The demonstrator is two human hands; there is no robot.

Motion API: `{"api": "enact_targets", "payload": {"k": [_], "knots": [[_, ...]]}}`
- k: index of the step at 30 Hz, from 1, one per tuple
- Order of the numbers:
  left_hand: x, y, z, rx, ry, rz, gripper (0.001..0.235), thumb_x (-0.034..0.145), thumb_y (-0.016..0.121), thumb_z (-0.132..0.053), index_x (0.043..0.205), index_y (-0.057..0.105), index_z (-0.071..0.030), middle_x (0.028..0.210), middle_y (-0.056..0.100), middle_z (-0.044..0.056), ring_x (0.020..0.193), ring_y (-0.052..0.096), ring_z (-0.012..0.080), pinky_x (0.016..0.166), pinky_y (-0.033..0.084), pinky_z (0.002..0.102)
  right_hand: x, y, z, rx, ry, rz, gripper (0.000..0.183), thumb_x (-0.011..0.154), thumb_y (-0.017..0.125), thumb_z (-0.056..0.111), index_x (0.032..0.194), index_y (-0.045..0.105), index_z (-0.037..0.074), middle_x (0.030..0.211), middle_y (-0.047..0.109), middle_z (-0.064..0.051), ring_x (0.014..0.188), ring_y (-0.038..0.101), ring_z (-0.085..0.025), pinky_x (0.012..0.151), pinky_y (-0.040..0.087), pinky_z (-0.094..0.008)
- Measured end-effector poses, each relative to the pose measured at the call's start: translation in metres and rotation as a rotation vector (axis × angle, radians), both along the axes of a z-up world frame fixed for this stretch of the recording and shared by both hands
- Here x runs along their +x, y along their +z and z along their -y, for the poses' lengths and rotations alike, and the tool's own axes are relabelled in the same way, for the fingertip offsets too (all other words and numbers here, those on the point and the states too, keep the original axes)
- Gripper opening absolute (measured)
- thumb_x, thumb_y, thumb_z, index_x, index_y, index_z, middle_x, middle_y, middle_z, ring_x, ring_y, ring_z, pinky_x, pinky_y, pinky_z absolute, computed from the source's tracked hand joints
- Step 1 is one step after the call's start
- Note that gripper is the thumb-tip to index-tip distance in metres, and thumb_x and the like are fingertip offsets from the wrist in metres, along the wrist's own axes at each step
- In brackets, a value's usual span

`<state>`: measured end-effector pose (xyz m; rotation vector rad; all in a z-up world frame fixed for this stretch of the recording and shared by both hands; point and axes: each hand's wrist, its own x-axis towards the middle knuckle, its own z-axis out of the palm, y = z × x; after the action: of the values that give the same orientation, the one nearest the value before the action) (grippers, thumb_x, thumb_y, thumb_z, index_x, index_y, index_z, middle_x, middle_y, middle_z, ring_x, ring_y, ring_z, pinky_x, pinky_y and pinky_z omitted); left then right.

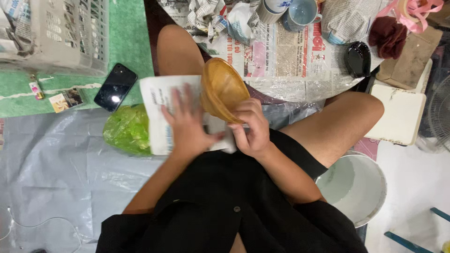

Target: The person sits on the floor and wraps various ceramic items, including cups and bowls, in sheets of newspaper. They fold the paper around each item individually and place the wrapped bundles into a white plastic crate.

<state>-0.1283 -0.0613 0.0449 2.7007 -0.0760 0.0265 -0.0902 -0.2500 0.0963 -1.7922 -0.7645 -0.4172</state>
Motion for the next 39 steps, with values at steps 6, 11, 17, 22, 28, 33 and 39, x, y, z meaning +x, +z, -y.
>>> {"api": "enact_targets", "payload": {"k": [6, 11, 17, 22, 28, 33, 39], "knots": [[0.003, -0.013, -0.003, 0.041, 0.045, 0.058, 0.095, 0.070, 0.084, -0.061, 0.147, 0.052, -0.015, 0.169, 0.011, 0.023, 0.155, 0.005, 0.0502, 0.109, 0.006, 0.084, -0.023, -0.011, -0.014, 0.182, 0.019, -0.196, 0.014, 0.099, 0.066, 0.006, 0.105, 0.055, 0.001, 0.107, 0.061, -0.018, 0.098, 0.061, -0.030, 0.089, 0.049, -0.038], [0.018, -0.016, -0.033, -0.123, 0.034, 0.107, 0.110, 0.075, 0.084, -0.058, 0.157, 0.040, 0.000, 0.171, 0.013, 0.025, 0.157, 0.009, 0.0514, 0.116, 0.008, 0.080, -0.015, -0.044, -0.036, -0.115, 0.092, -0.091, 0.017, 0.094, 0.072, 0.005, 0.105, 0.060, 0.003, 0.107, 0.064, -0.010, 0.103, 0.063, -0.029, 0.101, 0.044, -0.043], [0.002, -0.038, -0.075, -0.348, -0.103, 0.190, 0.089, 0.082, 0.082, -0.044, 0.153, 0.045, -0.006, 0.169, 0.028, 0.021, 0.158, 0.020, 0.0483, 0.125, 0.016, 0.067, 0.021, -0.063, -0.044, -0.429, 0.141, 0.189, 0.019, 0.091, 0.075, 0.014, 0.110, 0.069, 0.013, 0.109, 0.065, -0.002, 0.108, 0.060, -0.021, 0.111, 0.036, -0.047], [0.000, -0.059, -0.105, -0.485, 0.085, 0.213, 0.077, 0.086, 0.075, -0.027, 0.156, 0.048, -0.010, 0.172, 0.030, 0.022, 0.161, 0.030, 0.0417, 0.132, 0.024, 0.056, 0.011, -0.055, -0.039, -0.652, 0.181, 0.295, 0.026, 0.090, 0.066, 0.012, 0.114, 0.070, 0.019, 0.109, 0.064, 0.003, 0.111, 0.060, -0.015, 0.113, 0.032, -0.050], [-0.001, -0.073, -0.109, -0.887, 0.126, 0.160, 0.087, 0.091, 0.074, -0.017, 0.162, 0.025, -0.001, 0.166, 0.028, 0.027, 0.154, 0.030, 0.0407, 0.123, 0.030, 0.049, 0.003, -0.056, -0.031, -0.664, 0.148, 0.255, 0.029, 0.092, 0.066, 0.012, 0.119, 0.069, 0.021, 0.114, 0.062, 0.005, 0.114, 0.058, -0.015, 0.113, 0.032, -0.049], [0.018, -0.081, -0.132, -1.237, 0.611, -0.062, 0.047, 0.096, 0.071, -0.020, 0.136, 0.056, 0.001, 0.123, 0.070, 0.022, 0.107, 0.067, 0.0266, 0.096, 0.055, 0.041, -0.002, -0.061, -0.028, -0.679, 0.162, 0.264, 0.033, 0.090, 0.065, 0.009, 0.120, 0.069, 0.021, 0.119, 0.064, 0.005, 0.115, 0.058, -0.014, 0.114, 0.033, -0.047], [0.003, 0.008, -0.135, -0.793, 0.152, 0.240, 0.016, 0.092, 0.078, -0.008, 0.106, 0.077, 0.002, 0.124, 0.071, 0.014, 0.113, 0.068, 0.0241, 0.100, 0.054, 0.038, -0.003, -0.063, -0.030, -0.660, 0.147, 0.258, 0.032, 0.092, 0.065, 0.011, 0.121, 0.069, 0.022, 0.117, 0.062, 0.005, 0.114, 0.058, -0.015, 0.113, 0.033, -0.047]]}}
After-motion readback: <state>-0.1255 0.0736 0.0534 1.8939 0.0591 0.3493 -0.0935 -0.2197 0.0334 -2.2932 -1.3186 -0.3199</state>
